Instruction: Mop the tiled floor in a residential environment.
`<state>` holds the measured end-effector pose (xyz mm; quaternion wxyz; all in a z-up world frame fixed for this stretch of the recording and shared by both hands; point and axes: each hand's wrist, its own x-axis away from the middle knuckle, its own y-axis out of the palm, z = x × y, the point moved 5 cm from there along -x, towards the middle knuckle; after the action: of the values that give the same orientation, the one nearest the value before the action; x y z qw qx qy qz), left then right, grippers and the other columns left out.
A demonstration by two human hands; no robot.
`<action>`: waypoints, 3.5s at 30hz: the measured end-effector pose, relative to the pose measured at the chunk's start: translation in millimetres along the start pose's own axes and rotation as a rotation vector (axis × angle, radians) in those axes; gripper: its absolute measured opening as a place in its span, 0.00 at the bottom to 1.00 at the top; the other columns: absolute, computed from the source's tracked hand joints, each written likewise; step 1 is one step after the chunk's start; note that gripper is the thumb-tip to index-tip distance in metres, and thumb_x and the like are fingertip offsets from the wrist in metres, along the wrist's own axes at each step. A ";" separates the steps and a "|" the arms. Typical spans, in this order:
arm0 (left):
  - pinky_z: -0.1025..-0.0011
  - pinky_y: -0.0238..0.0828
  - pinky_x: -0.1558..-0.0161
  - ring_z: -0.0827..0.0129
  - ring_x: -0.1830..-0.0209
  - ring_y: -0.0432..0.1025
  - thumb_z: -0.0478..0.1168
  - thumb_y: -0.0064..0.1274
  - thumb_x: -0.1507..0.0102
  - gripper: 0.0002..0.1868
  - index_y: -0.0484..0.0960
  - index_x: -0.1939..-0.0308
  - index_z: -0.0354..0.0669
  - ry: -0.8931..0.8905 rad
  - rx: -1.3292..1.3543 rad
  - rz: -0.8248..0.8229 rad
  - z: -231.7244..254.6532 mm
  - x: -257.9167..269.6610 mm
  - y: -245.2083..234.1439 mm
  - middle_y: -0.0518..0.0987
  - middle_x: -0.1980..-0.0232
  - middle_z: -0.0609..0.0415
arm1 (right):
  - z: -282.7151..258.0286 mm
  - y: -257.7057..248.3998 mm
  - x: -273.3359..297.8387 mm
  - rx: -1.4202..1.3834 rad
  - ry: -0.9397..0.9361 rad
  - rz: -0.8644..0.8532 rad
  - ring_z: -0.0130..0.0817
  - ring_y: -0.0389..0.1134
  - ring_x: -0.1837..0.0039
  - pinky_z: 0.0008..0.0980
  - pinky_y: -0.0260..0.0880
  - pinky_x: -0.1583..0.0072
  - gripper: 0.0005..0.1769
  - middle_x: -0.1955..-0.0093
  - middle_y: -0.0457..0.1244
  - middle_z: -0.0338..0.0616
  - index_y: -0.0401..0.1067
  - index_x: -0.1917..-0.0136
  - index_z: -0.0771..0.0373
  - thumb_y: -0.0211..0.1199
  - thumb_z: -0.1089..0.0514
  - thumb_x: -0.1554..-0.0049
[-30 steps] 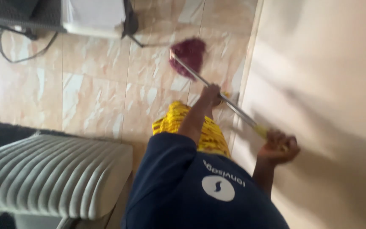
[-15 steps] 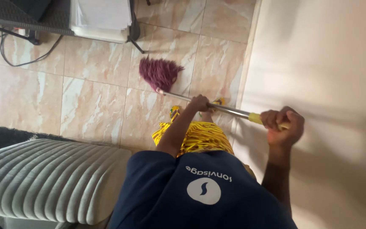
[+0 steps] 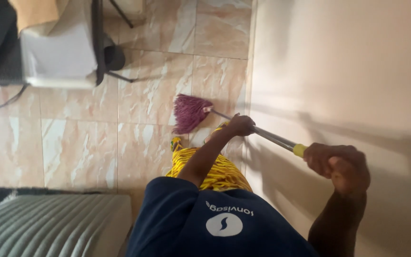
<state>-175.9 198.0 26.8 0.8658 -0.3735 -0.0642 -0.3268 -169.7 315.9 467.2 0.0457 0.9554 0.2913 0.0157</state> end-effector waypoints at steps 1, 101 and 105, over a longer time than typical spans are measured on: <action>0.37 0.59 0.35 0.57 0.46 0.76 0.59 0.59 0.39 0.14 0.88 0.60 0.58 0.012 -0.003 -0.016 -8.7 -17.0 3.3 0.84 0.56 0.54 | -8.9 3.3 -10.2 0.001 0.002 0.020 0.36 0.52 0.71 0.42 0.59 0.58 0.21 0.75 0.51 0.41 0.57 0.72 0.61 0.45 0.55 0.38; 0.49 0.73 0.48 0.53 0.46 0.75 0.73 0.53 0.43 0.34 0.82 0.56 0.47 -0.120 0.043 0.012 56.2 84.7 47.5 0.82 0.52 0.48 | 39.1 18.3 139.9 -0.077 -0.155 0.927 0.31 0.43 0.77 0.36 0.53 0.67 0.28 0.76 0.49 0.42 0.66 0.62 0.64 0.40 0.44 0.29; 0.40 0.66 0.43 0.55 0.42 0.74 0.70 0.54 0.42 0.32 0.81 0.54 0.47 -0.198 0.001 -0.056 7.0 167.8 45.6 0.82 0.49 0.52 | 76.2 77.0 149.2 -0.076 -0.157 0.969 0.32 0.43 0.75 0.35 0.52 0.69 0.27 0.79 0.46 0.39 0.66 0.63 0.62 0.39 0.45 0.32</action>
<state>-16.4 139.0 63.9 0.8459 -0.4015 -0.1603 -0.3123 1.1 329.6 399.3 0.0896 0.9770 -0.1917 -0.0262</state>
